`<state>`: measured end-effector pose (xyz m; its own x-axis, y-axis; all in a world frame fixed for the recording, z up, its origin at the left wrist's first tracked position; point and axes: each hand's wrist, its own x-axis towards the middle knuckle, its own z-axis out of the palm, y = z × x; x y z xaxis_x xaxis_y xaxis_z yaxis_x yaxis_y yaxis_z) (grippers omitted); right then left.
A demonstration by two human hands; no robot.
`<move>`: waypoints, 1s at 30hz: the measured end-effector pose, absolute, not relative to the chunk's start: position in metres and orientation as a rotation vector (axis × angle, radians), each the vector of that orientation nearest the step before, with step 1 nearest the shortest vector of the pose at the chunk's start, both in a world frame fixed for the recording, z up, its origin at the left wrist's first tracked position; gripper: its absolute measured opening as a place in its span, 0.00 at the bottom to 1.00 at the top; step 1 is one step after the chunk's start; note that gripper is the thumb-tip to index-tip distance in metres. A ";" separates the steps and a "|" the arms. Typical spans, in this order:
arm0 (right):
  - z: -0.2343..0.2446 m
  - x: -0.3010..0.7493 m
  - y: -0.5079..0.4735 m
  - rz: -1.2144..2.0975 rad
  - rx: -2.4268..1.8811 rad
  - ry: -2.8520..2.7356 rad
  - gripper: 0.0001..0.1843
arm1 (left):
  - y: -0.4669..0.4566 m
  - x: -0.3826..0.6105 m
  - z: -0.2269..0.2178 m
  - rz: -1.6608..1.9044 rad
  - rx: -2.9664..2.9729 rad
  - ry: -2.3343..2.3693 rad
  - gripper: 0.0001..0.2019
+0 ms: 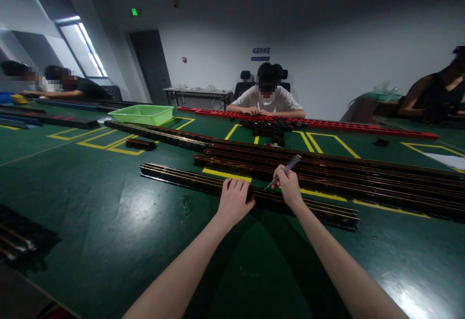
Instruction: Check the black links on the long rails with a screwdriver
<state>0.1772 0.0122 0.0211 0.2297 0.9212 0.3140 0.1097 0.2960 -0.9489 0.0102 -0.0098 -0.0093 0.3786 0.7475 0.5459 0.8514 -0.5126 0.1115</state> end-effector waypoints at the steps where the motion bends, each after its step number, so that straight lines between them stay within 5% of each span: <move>1: 0.021 0.176 0.012 0.759 -1.139 -1.221 0.11 | -0.010 0.010 -0.010 -0.815 -2.438 -1.449 0.12; 30: 0.020 0.181 0.017 0.863 -1.083 -1.097 0.12 | -0.010 0.003 -0.006 -0.927 -2.619 -1.409 0.19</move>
<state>0.1809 0.0167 0.0196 0.2543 0.9340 0.2511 -0.0242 0.2657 -0.9638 0.0029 -0.0103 -0.0057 0.4138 0.7525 0.5123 0.7683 -0.5905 0.2469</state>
